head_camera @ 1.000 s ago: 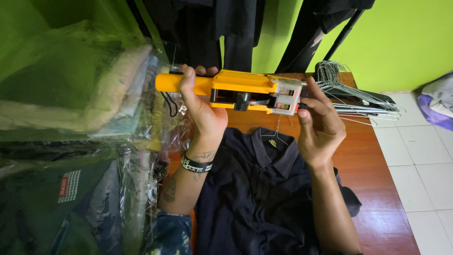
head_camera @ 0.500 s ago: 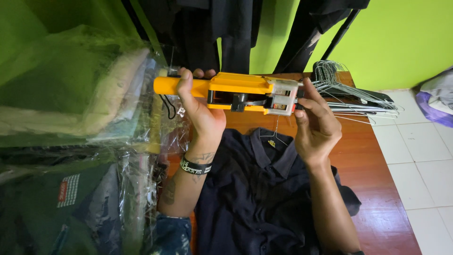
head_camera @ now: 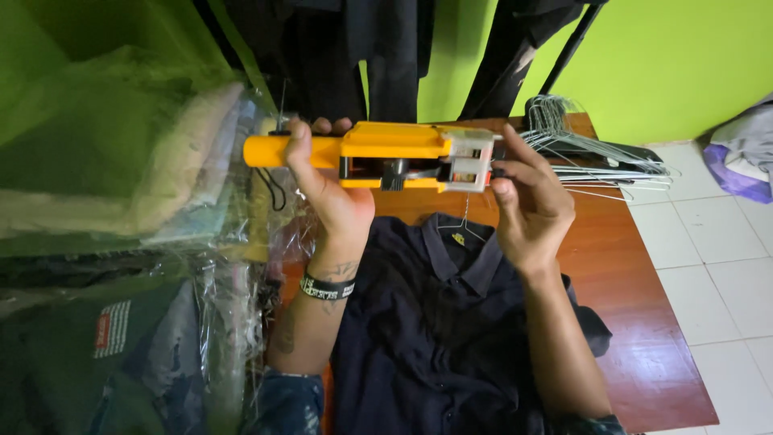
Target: Unpacking a folded shirt from its plastic sleeve, placing it onto a wire hanger, and inspecting a price labeller.
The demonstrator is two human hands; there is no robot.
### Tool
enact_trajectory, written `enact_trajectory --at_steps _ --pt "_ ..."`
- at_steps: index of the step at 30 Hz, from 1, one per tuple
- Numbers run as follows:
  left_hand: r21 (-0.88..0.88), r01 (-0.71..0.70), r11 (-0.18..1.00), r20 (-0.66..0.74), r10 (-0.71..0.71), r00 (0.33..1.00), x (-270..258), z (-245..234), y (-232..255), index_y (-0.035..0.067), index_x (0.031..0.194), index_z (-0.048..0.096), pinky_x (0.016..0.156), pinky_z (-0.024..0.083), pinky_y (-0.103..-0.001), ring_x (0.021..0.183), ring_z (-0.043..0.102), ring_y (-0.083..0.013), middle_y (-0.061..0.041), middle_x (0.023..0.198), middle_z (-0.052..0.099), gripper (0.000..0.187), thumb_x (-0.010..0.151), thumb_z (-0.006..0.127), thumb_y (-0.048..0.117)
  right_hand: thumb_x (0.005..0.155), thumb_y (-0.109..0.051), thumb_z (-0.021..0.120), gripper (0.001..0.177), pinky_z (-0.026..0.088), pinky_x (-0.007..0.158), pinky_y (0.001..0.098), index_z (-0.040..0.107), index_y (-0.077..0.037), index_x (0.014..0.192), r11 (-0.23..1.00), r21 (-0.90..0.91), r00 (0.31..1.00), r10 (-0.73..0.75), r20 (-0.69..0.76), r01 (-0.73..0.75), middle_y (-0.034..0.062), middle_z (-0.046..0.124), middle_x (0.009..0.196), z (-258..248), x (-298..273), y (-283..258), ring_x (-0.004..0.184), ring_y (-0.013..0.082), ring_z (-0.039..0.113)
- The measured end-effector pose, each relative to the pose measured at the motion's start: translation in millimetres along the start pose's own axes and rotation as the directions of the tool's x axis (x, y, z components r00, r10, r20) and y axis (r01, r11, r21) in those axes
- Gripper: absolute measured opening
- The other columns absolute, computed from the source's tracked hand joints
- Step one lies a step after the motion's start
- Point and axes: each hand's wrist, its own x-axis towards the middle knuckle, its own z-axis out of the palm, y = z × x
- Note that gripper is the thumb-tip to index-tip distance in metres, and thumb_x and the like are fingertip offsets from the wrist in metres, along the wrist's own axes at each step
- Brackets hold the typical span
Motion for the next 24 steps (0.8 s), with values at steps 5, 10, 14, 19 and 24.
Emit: enact_trajectory --at_steps 5,10,14,19,24 --pt "-0.036 0.022 0.999 -0.029 -0.023 0.999 -0.5 -5.0 1.8 0.015 0.114 0.055 0.096 0.050 -0.043 0.097 0.061 -0.0218 -0.002 0.099 0.056 0.032 0.094 0.073 0.032 0.108 -0.021 0.072 0.030 0.053 0.108 0.0331 0.067 0.006 0.117 0.997 -0.056 0.999 -0.042 0.031 0.044 0.0263 0.061 0.147 1.7 -4.0 -5.6 0.132 0.0265 0.065" --pt "-0.003 0.015 1.000 -0.064 -0.015 0.998 8.0 -3.8 -2.0 0.014 0.113 0.056 0.094 0.051 -0.043 0.095 0.063 -0.0221 -0.002 0.097 0.057 0.033 0.092 0.072 0.032 0.105 -0.027 0.073 0.036 0.053 0.117 0.0395 0.069 0.006 0.120 1.000 -0.003 1.000 -0.015 0.012 0.015 0.0245 0.061 0.146 1.2 -4.6 4.5 0.137 0.0292 0.063" --pt "-0.006 -0.038 0.999 -0.096 0.037 0.995 3.6 -6.5 -0.8 0.012 0.116 0.055 0.094 0.051 -0.042 0.094 0.063 -0.0219 -0.002 0.096 0.057 0.034 0.091 0.073 0.028 0.106 -0.027 0.073 0.037 0.051 0.114 0.0371 0.068 0.006 0.122 0.998 0.064 0.999 -0.028 0.042 0.025 0.0237 0.061 0.148 3.8 -1.4 1.3 0.136 0.0276 0.061" --pt "0.007 -0.118 0.993 -0.071 0.118 0.990 -8.8 -2.4 15.5 0.009 0.123 0.053 0.094 0.050 -0.041 0.094 0.062 -0.0212 -0.003 0.098 0.056 0.037 0.094 0.071 0.023 0.108 -0.024 0.072 0.033 0.049 0.120 0.0404 0.068 0.006 0.120 0.985 0.167 0.998 0.036 0.055 -0.044 0.0261 0.058 0.149 11.3 -6.0 2.6 0.143 0.0294 0.057" --pt "-0.023 -0.193 0.981 -0.084 0.191 0.978 -20.1 -3.7 26.7 0.010 0.124 0.052 0.095 0.050 -0.042 0.096 0.064 -0.0220 -0.004 0.099 0.057 0.037 0.094 0.070 0.024 0.108 -0.021 0.070 0.030 0.049 0.118 0.0398 0.068 0.006 0.120 0.985 0.174 0.994 -0.026 0.105 0.008 0.0253 0.059 0.149 17.5 3.8 -8.3 0.140 0.0283 0.059"
